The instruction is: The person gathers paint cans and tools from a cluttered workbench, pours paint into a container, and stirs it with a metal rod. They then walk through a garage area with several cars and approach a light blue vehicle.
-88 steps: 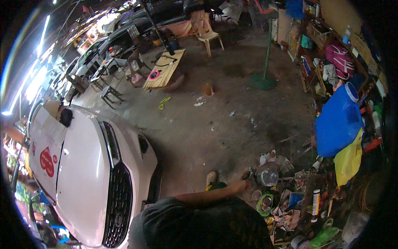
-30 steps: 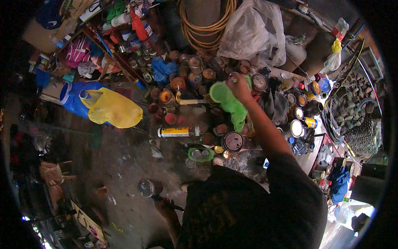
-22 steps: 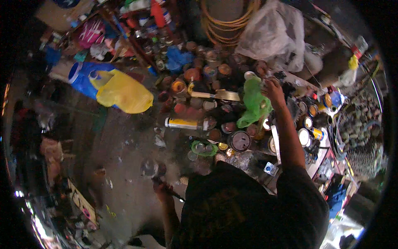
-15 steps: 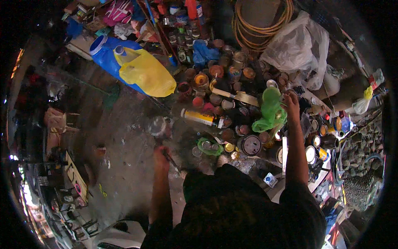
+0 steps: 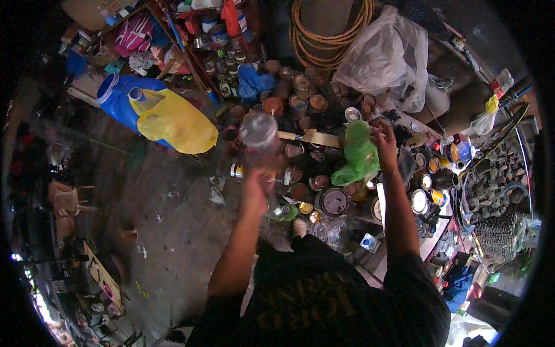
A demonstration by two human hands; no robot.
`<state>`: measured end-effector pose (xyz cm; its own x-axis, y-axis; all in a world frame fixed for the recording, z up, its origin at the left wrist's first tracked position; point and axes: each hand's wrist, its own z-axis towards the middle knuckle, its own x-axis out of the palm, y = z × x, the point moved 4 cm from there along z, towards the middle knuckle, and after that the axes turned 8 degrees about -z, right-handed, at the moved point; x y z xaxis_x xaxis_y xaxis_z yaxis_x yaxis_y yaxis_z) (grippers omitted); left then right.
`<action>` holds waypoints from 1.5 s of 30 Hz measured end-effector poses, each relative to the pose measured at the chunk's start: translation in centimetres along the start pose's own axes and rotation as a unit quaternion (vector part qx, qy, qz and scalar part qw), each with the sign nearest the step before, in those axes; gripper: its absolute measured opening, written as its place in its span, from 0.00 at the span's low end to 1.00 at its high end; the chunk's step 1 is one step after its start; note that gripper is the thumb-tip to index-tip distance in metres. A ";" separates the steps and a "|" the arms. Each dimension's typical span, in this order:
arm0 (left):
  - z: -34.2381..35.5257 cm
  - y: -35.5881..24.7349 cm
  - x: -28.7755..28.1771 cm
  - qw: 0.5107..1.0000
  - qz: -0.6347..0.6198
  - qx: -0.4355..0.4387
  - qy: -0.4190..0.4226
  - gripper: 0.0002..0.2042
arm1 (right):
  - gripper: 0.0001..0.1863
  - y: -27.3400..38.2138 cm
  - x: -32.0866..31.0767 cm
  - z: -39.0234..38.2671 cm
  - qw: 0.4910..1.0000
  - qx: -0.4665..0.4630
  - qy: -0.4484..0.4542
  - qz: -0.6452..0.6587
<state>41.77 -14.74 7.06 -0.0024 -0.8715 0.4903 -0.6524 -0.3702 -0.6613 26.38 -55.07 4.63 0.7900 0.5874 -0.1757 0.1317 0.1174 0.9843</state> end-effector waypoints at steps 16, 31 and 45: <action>16.5 17.2 12.4 0.897 0.347 0.196 -0.191 0.50 | 0.27 5.1 0.1 -1.0 0.997 0.037 0.001 0.074; 2.6 14.5 19.9 0.757 0.483 0.425 0.117 0.42 | 0.23 2.9 1.6 1.0 0.992 0.074 0.079 0.059; 10.0 18.6 21.4 0.662 0.545 0.428 0.285 0.15 | 0.14 -1.8 2.0 3.0 0.903 -0.083 0.231 -0.352</action>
<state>37.15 -43.55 -0.44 -0.5631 -0.5976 -0.5707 0.6408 0.1203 -0.7582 29.54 -56.54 2.53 0.2057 0.5875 -0.7826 0.3811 0.6885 0.6170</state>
